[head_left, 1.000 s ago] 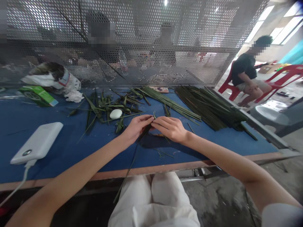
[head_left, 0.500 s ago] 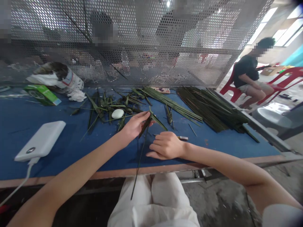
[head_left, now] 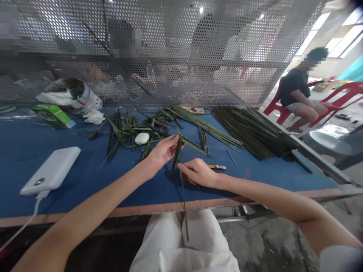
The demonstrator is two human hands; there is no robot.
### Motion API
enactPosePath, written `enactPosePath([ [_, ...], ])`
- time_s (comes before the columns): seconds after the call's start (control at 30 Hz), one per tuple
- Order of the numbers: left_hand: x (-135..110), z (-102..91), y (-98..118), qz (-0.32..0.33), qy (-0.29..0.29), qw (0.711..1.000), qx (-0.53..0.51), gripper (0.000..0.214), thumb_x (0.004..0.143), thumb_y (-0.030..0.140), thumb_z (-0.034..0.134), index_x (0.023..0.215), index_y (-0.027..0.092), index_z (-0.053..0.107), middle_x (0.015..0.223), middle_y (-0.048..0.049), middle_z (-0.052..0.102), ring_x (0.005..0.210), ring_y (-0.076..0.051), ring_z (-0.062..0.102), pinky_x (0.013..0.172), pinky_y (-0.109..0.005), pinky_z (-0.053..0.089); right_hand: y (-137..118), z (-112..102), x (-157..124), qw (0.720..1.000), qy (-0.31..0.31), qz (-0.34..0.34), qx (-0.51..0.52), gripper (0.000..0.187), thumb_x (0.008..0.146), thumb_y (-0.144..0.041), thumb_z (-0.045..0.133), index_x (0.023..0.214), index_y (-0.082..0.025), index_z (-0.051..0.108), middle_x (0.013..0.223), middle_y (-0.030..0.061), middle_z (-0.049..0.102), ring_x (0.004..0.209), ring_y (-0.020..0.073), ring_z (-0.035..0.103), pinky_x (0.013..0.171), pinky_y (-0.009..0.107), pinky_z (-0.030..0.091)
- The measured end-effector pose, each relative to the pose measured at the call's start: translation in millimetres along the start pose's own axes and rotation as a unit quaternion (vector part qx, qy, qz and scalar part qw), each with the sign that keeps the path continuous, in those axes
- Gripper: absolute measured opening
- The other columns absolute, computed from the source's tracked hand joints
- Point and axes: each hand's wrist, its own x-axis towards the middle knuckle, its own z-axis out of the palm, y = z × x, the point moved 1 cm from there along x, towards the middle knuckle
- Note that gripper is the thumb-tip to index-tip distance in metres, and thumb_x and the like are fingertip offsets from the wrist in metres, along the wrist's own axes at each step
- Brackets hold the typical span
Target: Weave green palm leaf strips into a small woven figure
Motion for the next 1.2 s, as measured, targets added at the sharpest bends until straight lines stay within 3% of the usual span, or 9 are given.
enactPosePath([
  [0.2, 0, -1.7, -2, 0.008, 0.011, 1.0, 0.0, 0.007, 0.078, 0.012, 0.073, 0.075, 0.013, 0.066, 0.069, -0.0007, 0.07, 0.062, -0.011, 0.067, 0.059, -0.017, 0.053, 1, -1, -3, 1.0, 0.003, -0.02, 0.003, 0.049, 0.097, -0.024, 0.047, 0.052, -0.013, 0.062, 0.041, -0.002, 0.05, 0.043, 0.007, 0.048, 0.054, 0.019, 0.034],
  [0.3, 3, -6.1, 3, 0.017, 0.017, 1.0, 0.001, 0.006, 0.079, 0.014, 0.072, 0.076, 0.014, 0.067, 0.068, -0.0008, 0.07, 0.063, -0.011, 0.068, 0.059, -0.017, 0.053, -1, 2, -5, 0.998, -0.032, -0.056, 0.004, 0.047, 0.095, -0.021, 0.049, 0.051, -0.013, 0.063, 0.044, -0.0013, 0.054, 0.043, 0.0062, 0.047, 0.053, 0.018, 0.034],
  [0.47, 10, -15.2, 8, 0.039, 0.018, 0.999, 0.012, 0.006, 0.079, 0.017, 0.073, 0.08, 0.015, 0.067, 0.073, -0.001, 0.071, 0.066, -0.011, 0.068, 0.057, -0.016, 0.052, -2, 5, -7, 0.996, -0.064, -0.061, 0.01, 0.049, 0.097, -0.022, 0.045, 0.052, -0.013, 0.063, 0.041, -0.0019, 0.052, 0.04, 0.0063, 0.045, 0.052, 0.017, 0.036],
  [0.6, 11, -16.6, 5, 0.032, -0.001, 0.999, 0.01, 0.007, 0.078, 0.018, 0.074, 0.079, 0.014, 0.067, 0.071, -0.0015, 0.07, 0.062, -0.011, 0.067, 0.06, -0.017, 0.054, -1, 6, -7, 0.991, -0.076, -0.112, 0.01, 0.049, 0.097, -0.02, 0.044, 0.052, -0.013, 0.062, 0.05, 0.0006, 0.061, 0.045, 0.0068, 0.052, 0.055, 0.017, 0.039],
  [0.73, 9, -16.2, 3, 0.032, 0.003, 0.999, 0.003, 0.007, 0.078, 0.017, 0.074, 0.079, 0.014, 0.067, 0.07, -0.0021, 0.07, 0.064, -0.012, 0.068, 0.06, -0.018, 0.054, 0, 5, -7, 0.986, -0.083, -0.147, 0.009, 0.05, 0.098, -0.019, 0.042, 0.053, -0.014, 0.063, 0.049, 0.0009, 0.06, 0.045, 0.0072, 0.053, 0.056, 0.017, 0.04],
  [1.2, 10, -16.1, 1, 0.017, 0.012, 1.0, 0.008, 0.007, 0.076, 0.015, 0.075, 0.077, 0.014, 0.068, 0.07, -0.0026, 0.071, 0.064, -0.012, 0.068, 0.062, -0.018, 0.054, -1, 3, -7, 0.979, -0.116, -0.166, -0.006, 0.047, 0.097, -0.02, 0.043, 0.056, -0.013, 0.064, 0.043, -0.0005, 0.056, 0.041, 0.0072, 0.051, 0.051, 0.017, 0.038],
])
